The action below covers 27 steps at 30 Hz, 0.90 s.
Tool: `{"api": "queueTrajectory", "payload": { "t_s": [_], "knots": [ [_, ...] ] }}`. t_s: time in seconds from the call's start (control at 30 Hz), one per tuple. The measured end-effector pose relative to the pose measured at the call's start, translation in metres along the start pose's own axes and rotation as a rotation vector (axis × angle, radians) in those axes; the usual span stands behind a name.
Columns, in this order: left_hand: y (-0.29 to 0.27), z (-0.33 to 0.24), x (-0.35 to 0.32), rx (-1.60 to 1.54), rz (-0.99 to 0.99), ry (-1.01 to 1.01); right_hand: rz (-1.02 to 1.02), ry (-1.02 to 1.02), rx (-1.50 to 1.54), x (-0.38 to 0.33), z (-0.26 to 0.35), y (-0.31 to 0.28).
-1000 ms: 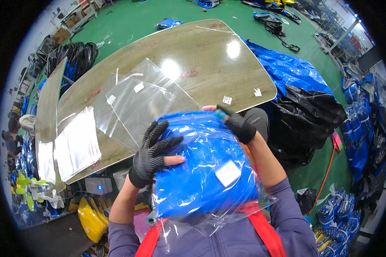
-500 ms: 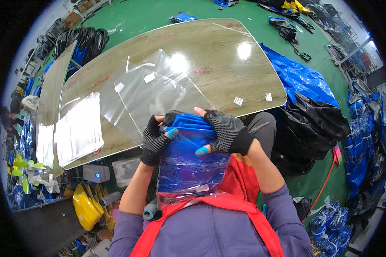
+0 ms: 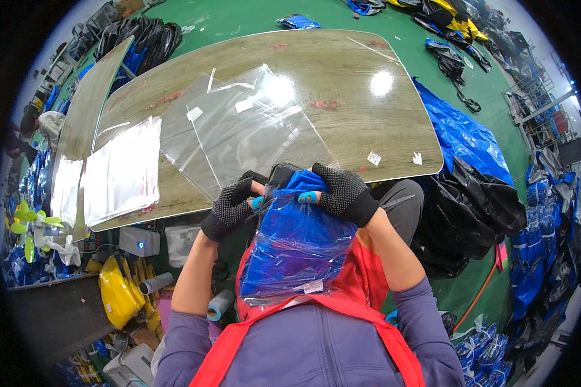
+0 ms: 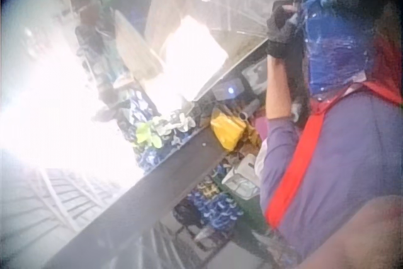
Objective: The person repeatedly folds blue and black plastic bags on a table, then places each folded bag into a clear plastic sleeve. The person handles the bags one at a time and continues the cycle throughout the clip.
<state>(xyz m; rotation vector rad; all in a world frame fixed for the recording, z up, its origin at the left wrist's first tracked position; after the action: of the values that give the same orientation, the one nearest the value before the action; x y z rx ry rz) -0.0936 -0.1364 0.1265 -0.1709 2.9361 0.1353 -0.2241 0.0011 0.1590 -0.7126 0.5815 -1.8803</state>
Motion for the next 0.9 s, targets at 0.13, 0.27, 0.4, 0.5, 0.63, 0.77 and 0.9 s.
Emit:
{"api": "queueTrajectory", "payload": {
  "t_s": [0.13,0.27,0.4,0.5,0.63,0.77,0.9],
  "knots": [
    [0.005,-0.014,-0.001,-0.048,-0.048,0.005,0.085,0.115,-0.112,0.004,-0.003,0.001],
    [0.01,-0.018,-0.005,-0.054,-0.187,-0.007,0.072,-0.011,0.104,0.014,0.017,-0.002],
    [0.027,-0.016,-0.006,-0.085,-0.087,-0.034,0.039,-0.082,0.303,0.014,0.022,-0.009],
    [0.042,-0.034,-0.011,-0.067,0.095,0.126,0.036,0.156,0.392,0.003,-0.007,-0.007],
    [0.036,-0.037,-0.007,0.132,0.056,0.133,0.083,0.245,0.374,-0.006,-0.023,-0.002],
    [0.04,-0.051,-0.008,0.385,0.039,0.315,0.126,0.265,0.386,-0.004,-0.024,0.002],
    [0.041,-0.062,-0.01,0.416,0.021,0.411,0.211,0.242,0.34,0.002,-0.012,-0.001]
  ]
}}
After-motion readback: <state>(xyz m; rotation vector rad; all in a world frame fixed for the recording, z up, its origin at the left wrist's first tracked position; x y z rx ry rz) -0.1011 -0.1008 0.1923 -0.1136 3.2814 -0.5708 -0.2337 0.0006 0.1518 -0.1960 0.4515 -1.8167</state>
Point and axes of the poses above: each hand's wrist, its own x-axis towards the middle knuckle, its own y-axis out of the palm, z = x × y, the point moved 10 cm from there along x, towards the middle knuckle, and after that the axes turned 11 degrees about -y, right-handed, at the moved point
